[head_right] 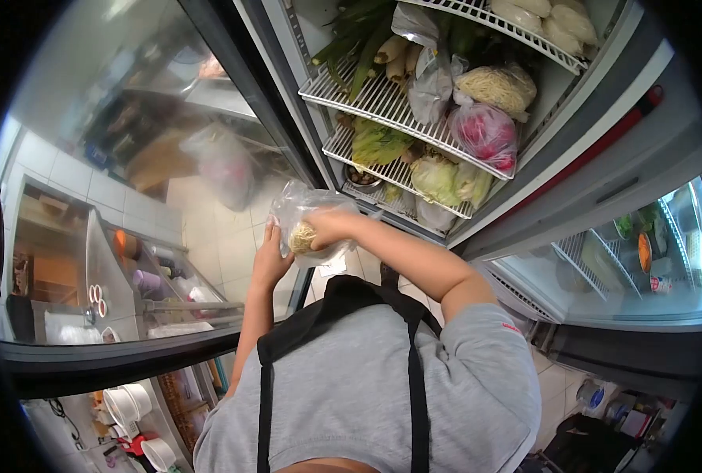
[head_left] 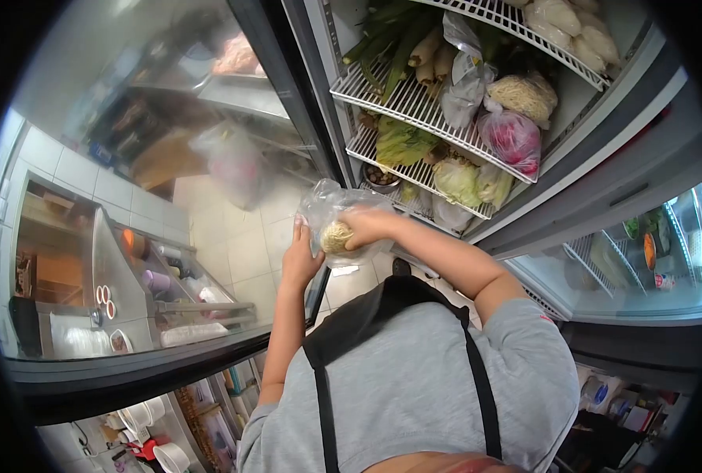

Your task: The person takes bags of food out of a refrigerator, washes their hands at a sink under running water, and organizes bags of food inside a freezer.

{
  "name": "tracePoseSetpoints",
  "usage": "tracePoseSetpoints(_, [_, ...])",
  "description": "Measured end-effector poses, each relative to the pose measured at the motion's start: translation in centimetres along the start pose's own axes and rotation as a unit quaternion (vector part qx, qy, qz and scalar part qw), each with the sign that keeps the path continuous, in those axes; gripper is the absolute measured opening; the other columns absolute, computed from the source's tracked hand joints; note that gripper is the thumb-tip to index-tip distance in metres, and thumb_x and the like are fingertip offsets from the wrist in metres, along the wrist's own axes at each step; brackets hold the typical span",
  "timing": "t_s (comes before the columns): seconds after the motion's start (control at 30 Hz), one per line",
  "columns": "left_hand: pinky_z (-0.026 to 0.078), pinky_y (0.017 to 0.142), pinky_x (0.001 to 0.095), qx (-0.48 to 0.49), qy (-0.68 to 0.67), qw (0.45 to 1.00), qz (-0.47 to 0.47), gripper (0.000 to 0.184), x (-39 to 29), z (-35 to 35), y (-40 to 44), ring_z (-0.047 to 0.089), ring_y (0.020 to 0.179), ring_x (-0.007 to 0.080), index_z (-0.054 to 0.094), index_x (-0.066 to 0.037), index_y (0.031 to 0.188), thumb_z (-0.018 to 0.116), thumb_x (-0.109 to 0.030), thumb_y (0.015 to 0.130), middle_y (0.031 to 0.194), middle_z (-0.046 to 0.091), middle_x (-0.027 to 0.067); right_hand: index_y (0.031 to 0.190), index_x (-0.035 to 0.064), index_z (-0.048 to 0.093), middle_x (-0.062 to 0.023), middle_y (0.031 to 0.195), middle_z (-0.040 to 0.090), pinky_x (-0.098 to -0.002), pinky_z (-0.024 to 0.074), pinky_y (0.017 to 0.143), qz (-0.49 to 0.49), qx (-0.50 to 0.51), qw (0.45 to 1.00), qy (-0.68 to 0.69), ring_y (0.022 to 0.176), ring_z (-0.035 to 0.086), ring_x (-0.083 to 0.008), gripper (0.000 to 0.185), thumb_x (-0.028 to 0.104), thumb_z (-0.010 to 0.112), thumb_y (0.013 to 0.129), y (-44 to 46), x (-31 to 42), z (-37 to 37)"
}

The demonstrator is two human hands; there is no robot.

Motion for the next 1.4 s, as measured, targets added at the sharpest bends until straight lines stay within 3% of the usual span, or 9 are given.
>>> tracePoseSetpoints(0.1, [0.046, 0.079, 0.0406, 0.044, 0.031, 0.998, -0.032, 0.064, 0.9, 0.8, 0.1, 0.051, 0.102, 0.0349, 0.036, 0.0, 0.124, 0.062, -0.015, 0.067, 0.139, 0.024, 0.0149, 0.107, -0.0006, 0.054, -0.0133, 0.093, 0.061, -0.0321, 0.0462, 0.075, -0.086, -0.061, 0.97, 0.218, 0.087, 0.059, -0.0229, 0.052, 0.018, 0.068, 0.061, -3.8, 1.6, -4.5])
tracePoseSetpoints(0.23, [0.047, 0.076, 0.0399, 0.103, 0.06, 0.991, -0.055, 0.065, 2.9, 3.6, 0.1, 0.054, 0.098, 0.0337, 0.037, 0.002, 0.122, 0.063, -0.013, 0.065, 0.141, 0.02, 0.0131, 0.117, 0.0003, 0.044, -0.0087, 0.106, 0.056, -0.0313, 0.0473, 0.08, -0.095, -0.162, 0.738, 0.648, 0.094, 0.057, -0.0184, 0.053, 0.007, 0.065, 0.069, -5.9, -0.3, -7.5])
tracePoseSetpoints(0.33, [0.048, 0.074, 0.0366, 0.131, 0.069, 0.989, 0.005, 0.067, 3.5, 2.9, -0.7, 0.058, 0.09, 0.0302, 0.036, 0.001, 0.125, 0.064, -0.015, 0.066, 0.14, 0.021, 0.0143, 0.118, -0.0002, 0.041, -0.011, 0.107, 0.055, -0.0338, 0.0475, 0.082, -0.186, -0.147, 0.623, 0.745, 0.096, 0.056, -0.0216, 0.055, 0.008, 0.066, 0.07, -7.1, -0.8, -9.9])
tracePoseSetpoints(0.57, [0.043, 0.06, 0.0236, 0.114, -0.451, 0.883, -0.062, 0.076, 2.1, -1.9, 0.3, 0.054, 0.073, 0.0126, 0.037, 0.001, 0.127, 0.067, -0.039, 0.069, 0.13, 0.036, 0.0099, 0.117, 0.0023, 0.043, -0.0101, 0.104, 0.058, -0.0337, 0.0481, 0.081, -0.012, -0.331, 0.731, 0.597, 0.092, 0.059, -0.0221, 0.058, -0.004, 0.068, 0.065, -4.3, -0.6, -9.7])
tracePoseSetpoints(0.77, [0.044, 0.064, 0.0235, 0.096, -0.581, 0.808, 0.011, 0.083, 6.5, 0.8, 0.2, 0.055, 0.084, 0.0132, 0.043, 0.0, 0.121, 0.07, -0.052, 0.063, 0.11, 0.053, 0.0083, 0.115, 0.0031, 0.044, -0.0077, 0.107, 0.052, -0.0282, 0.0389, 0.087, -0.145, -0.063, 0.934, 0.32, 0.102, 0.049, -0.0155, 0.066, 0.015, 0.076, 0.059, 1.9, 4.3, -2.5])
tracePoseSetpoints(0.93, [0.041, 0.086, 0.03, 0.012, -0.597, 0.802, -0.01, 0.077, 4.9, -1.7, -0.2, 0.053, 0.097, 0.017, 0.047, 0.0, 0.114, 0.072, -0.051, 0.062, 0.106, 0.056, 0.0059, 0.119, 0.0043, 0.036, -0.0096, 0.109, 0.05, -0.0292, 0.0387, 0.086, -0.136, -0.076, 0.927, 0.342, 0.104, 0.047, -0.0173, 0.073, 0.02, 0.076, 0.061, 2.4, 6.6, -0.7])
tracePoseSetpoints(1.1, [0.044, 0.071, 0.0253, 0.058, -0.533, 0.844, -0.005, 0.066, 7.9, -1.8, 1.1, 0.054, 0.092, 0.0152, 0.049, -0.003, 0.113, 0.071, -0.044, 0.066, 0.104, 0.056, 0.0047, 0.115, 0.0078, 0.047, -0.0096, 0.104, 0.056, -0.0306, 0.0407, 0.085, -0.1, -0.119, 0.943, 0.294, 0.099, 0.053, -0.0183, 0.063, 0.017, 0.076, 0.06, 3.2, 6.9, -0.7])
tracePoseSetpoints(1.27, [0.04, 0.055, 0.0215, 0.041, -0.551, 0.832, 0.054, 0.067, 4.0, -8.9, 1.9, 0.052, 0.072, 0.0082, 0.041, -0.005, 0.126, 0.07, -0.03, 0.071, 0.103, 0.057, 0.006, 0.105, 0.0086, 0.045, -0.0106, 0.094, 0.056, -0.0327, 0.0436, 0.079, -0.132, -0.238, 0.959, 0.083, 0.09, 0.057, -0.0222, 0.043, 0.016, 0.069, 0.07, -2.4, 12.2, -15.4])
tracePoseSetpoints(1.4, [0.039, 0.055, 0.0196, 0.053, -0.489, 0.87, -0.029, 0.065, 3.8, -8.8, 1.8, 0.052, 0.07, 0.008, 0.037, -0.005, 0.13, 0.067, -0.02, 0.075, 0.106, 0.055, 0.0081, 0.105, 0.0081, 0.045, -0.0153, 0.104, 0.052, -0.0372, 0.0434, 0.083, -0.094, -0.514, 0.829, -0.2, 0.101, 0.051, -0.0299, 0.047, 0.017, 0.07, 0.066, -6.7, 12.4, -30.2])
Point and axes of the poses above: each hand's wrist, its own y-axis towards the middle knuckle, its own z-axis out of the palm, x = y × z, the point moved 2 cm from there along y, towards the middle knuckle
